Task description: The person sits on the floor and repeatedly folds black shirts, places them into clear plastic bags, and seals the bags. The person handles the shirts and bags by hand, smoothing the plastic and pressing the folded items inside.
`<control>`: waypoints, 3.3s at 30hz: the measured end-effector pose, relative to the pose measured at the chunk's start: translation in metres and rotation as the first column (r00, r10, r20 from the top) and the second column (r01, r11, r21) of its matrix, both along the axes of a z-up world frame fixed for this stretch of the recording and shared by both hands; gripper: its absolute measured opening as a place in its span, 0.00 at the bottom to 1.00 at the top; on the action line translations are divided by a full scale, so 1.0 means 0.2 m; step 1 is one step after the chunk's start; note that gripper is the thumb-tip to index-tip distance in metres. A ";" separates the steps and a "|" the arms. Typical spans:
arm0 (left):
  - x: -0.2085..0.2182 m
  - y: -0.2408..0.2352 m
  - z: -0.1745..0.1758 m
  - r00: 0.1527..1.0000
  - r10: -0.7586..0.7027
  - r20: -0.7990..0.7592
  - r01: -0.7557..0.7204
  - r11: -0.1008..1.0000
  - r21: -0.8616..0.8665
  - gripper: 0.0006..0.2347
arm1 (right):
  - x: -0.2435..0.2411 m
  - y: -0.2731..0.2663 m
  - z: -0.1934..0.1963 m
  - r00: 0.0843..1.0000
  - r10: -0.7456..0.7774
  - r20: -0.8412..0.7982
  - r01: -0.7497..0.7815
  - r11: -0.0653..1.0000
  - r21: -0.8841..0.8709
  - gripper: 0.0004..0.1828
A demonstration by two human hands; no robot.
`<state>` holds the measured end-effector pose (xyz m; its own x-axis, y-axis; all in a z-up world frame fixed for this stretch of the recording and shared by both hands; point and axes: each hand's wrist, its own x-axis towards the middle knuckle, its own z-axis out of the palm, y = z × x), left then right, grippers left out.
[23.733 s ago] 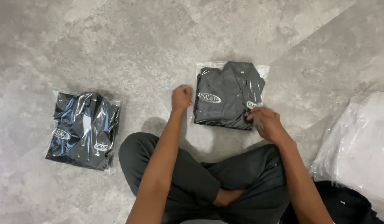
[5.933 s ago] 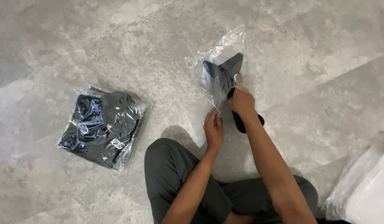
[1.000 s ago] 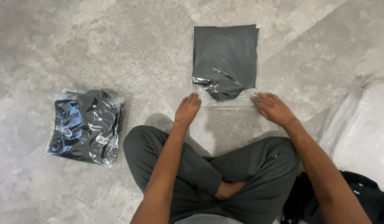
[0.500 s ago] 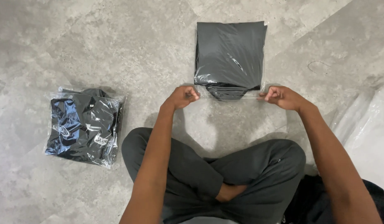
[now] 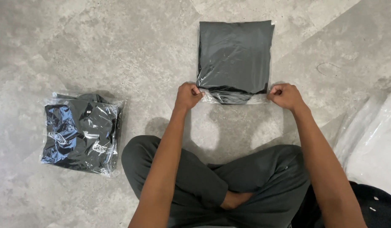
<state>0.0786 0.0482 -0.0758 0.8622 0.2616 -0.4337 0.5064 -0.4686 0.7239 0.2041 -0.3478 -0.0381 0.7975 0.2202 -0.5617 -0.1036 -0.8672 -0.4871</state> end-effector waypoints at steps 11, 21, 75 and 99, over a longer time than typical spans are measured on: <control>-0.01 -0.04 0.52 0.948 0.228 -0.224 -0.191 0.966 0.174 0.23 | 0.05 0.02 0.05 0.984 -0.120 -0.128 0.102 0.985 -0.139 0.17; -0.05 0.07 0.28 0.933 0.212 -0.290 -0.197 0.977 0.077 0.20 | -0.01 0.02 0.12 0.951 -0.266 -0.155 0.252 0.962 -0.108 0.18; 0.23 -0.34 0.07 0.717 -0.662 0.220 0.296 0.574 0.764 0.34 | -0.11 0.55 -0.05 0.514 0.379 0.770 -0.456 0.881 -0.129 0.47; 0.23 -0.34 0.06 0.714 -0.653 0.252 0.282 0.598 0.750 0.35 | -0.11 0.56 -0.03 0.599 0.402 0.693 -0.439 0.888 -0.136 0.47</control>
<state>0.1251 -0.0205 -0.0645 0.9675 -0.2048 0.1482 -0.2340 -0.9475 0.2181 0.1814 -0.2366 -0.0438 0.7569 0.6416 0.1247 0.6453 -0.7031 -0.2987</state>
